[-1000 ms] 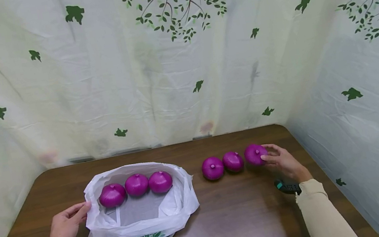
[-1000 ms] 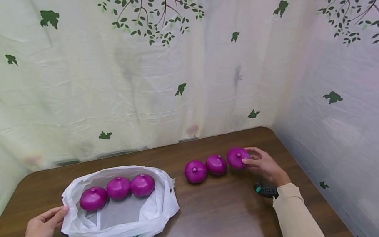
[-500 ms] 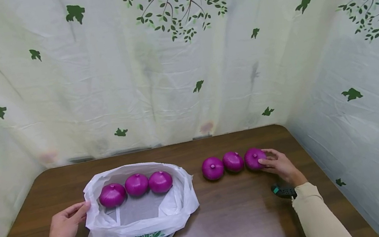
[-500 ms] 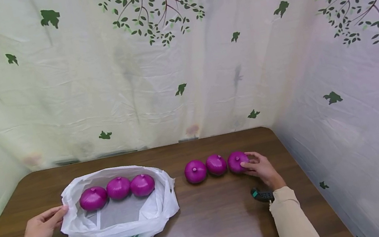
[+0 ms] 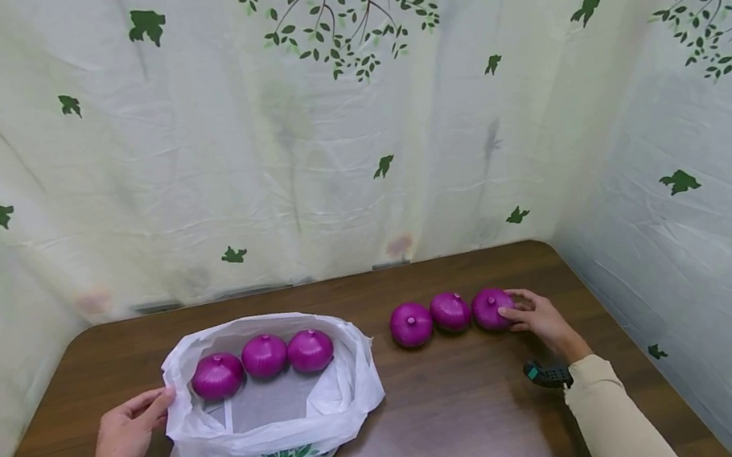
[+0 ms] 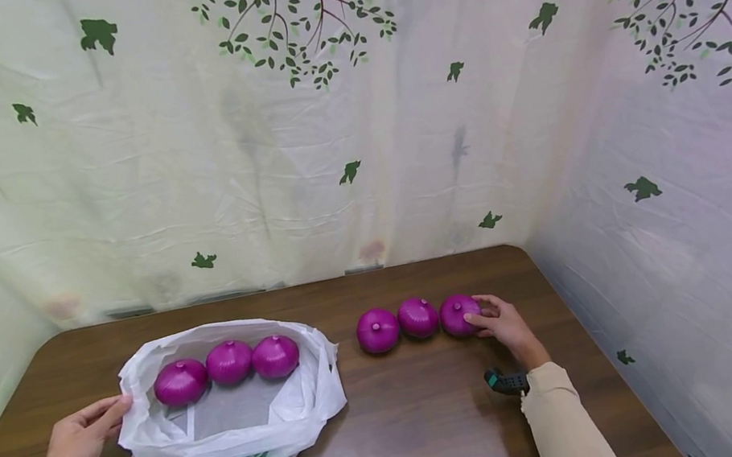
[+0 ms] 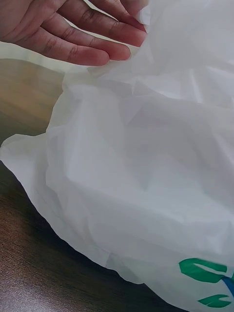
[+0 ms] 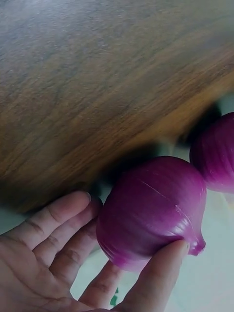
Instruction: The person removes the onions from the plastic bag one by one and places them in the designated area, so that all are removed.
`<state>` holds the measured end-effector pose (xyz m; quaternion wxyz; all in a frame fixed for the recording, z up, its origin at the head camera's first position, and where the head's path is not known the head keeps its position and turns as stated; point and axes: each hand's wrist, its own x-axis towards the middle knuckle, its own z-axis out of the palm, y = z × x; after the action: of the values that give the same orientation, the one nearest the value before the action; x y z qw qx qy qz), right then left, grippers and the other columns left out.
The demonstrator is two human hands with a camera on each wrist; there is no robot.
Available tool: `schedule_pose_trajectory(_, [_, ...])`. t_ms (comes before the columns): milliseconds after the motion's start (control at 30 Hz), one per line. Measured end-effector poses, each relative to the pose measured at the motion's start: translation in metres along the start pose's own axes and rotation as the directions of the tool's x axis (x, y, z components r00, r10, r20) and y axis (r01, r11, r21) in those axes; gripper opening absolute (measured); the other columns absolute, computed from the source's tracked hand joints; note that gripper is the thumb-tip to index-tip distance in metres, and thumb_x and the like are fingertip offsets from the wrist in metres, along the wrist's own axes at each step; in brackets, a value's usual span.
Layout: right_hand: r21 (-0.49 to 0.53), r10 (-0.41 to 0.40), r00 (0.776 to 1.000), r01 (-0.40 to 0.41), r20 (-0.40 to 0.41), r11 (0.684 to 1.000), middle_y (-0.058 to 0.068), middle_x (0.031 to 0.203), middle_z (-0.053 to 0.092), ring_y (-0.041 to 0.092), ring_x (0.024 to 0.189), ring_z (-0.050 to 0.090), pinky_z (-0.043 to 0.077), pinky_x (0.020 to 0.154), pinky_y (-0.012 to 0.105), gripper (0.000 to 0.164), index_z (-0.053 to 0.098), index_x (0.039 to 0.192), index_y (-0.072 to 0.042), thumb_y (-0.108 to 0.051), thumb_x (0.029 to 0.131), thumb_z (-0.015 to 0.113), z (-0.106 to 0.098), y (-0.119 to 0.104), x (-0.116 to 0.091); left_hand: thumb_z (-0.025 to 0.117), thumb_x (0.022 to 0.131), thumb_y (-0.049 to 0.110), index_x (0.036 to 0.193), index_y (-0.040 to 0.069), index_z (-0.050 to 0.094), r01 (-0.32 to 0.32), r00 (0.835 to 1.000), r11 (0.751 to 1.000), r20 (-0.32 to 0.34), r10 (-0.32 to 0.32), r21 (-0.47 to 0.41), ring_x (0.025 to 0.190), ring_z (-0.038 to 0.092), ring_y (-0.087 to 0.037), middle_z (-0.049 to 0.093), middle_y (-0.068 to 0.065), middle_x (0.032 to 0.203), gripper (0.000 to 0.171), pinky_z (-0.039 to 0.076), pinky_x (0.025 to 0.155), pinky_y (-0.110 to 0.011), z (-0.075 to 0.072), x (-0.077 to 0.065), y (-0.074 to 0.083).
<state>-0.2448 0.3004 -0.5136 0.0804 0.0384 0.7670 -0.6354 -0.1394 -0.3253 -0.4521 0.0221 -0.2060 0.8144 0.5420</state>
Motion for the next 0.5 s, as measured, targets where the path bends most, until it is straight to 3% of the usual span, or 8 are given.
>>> schedule_pose_trajectory(267, [-0.011, 0.002, 1.0, -0.002, -0.013, 1.0, 0.03, 0.138, 0.044, 0.006, 0.094, 0.06, 0.052, 0.081, 0.023, 0.061, 0.037, 0.141, 0.005, -0.019, 0.093, 0.066, -0.0019, 0.0028, -0.0025, 0.063, 0.088, 0.052, 0.128, -0.009, 0.054, 0.001, 1.0, 1.0, 0.002, -0.001, 0.009, 0.079, 0.06, -0.005, 0.065, -0.009, 0.108, 0.073, 0.025, 0.098, -0.072, 0.0011, 0.0006, 0.0012])
schedule_pose_trajectory(500, [-0.089, -0.021, 1.0, 0.022, 0.005, 0.996, 0.03, 0.138, 0.044, 0.012, 0.102, 0.058, 0.051, 0.085, 0.026, 0.063, 0.035, 0.143, 0.005, -0.024, 0.094, 0.064, -0.0028, 0.0045, -0.004, 0.063, 0.088, 0.052, 0.129, -0.008, 0.054, 0.009, 1.0, 1.0, 0.005, -0.009, 0.008, 0.08, 0.059, -0.006, 0.064, -0.01, 0.109, 0.073, 0.024, 0.098, -0.073, 0.0015, 0.0001, 0.0006])
